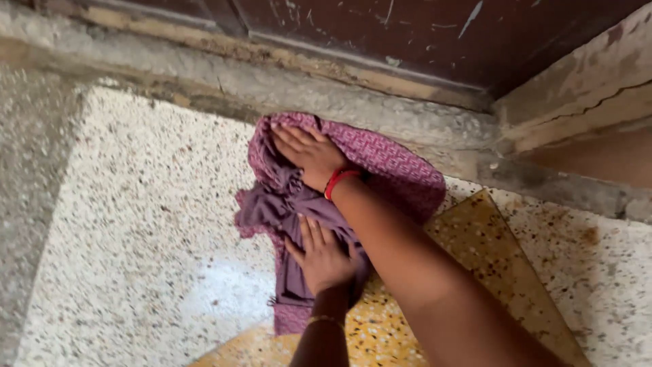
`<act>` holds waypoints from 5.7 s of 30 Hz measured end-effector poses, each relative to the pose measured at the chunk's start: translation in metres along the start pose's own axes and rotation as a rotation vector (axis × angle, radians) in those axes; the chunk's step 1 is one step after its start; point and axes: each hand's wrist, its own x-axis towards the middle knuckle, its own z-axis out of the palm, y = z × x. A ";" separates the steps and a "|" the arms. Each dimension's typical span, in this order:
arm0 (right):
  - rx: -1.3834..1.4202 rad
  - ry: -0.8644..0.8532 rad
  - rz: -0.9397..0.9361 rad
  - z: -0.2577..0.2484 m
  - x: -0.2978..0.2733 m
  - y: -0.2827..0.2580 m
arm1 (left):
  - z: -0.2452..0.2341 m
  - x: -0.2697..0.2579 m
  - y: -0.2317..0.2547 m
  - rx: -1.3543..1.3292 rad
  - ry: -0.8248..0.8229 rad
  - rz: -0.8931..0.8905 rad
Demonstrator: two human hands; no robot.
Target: The person wipes the floor with a cloth, washes and wrings the cloth in a bucket of water, and then wipes different areas of the floor by hand.
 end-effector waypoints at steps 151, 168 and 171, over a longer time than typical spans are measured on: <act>-0.166 0.351 0.794 -0.007 -0.532 0.221 | 0.093 -0.147 0.385 0.299 0.214 0.163; -0.060 -0.005 1.061 -0.076 -0.807 0.355 | 0.102 -0.148 0.388 -0.095 0.335 0.244; -0.158 0.119 1.183 -0.070 -0.873 0.369 | 0.103 -0.151 0.387 -0.138 0.350 0.257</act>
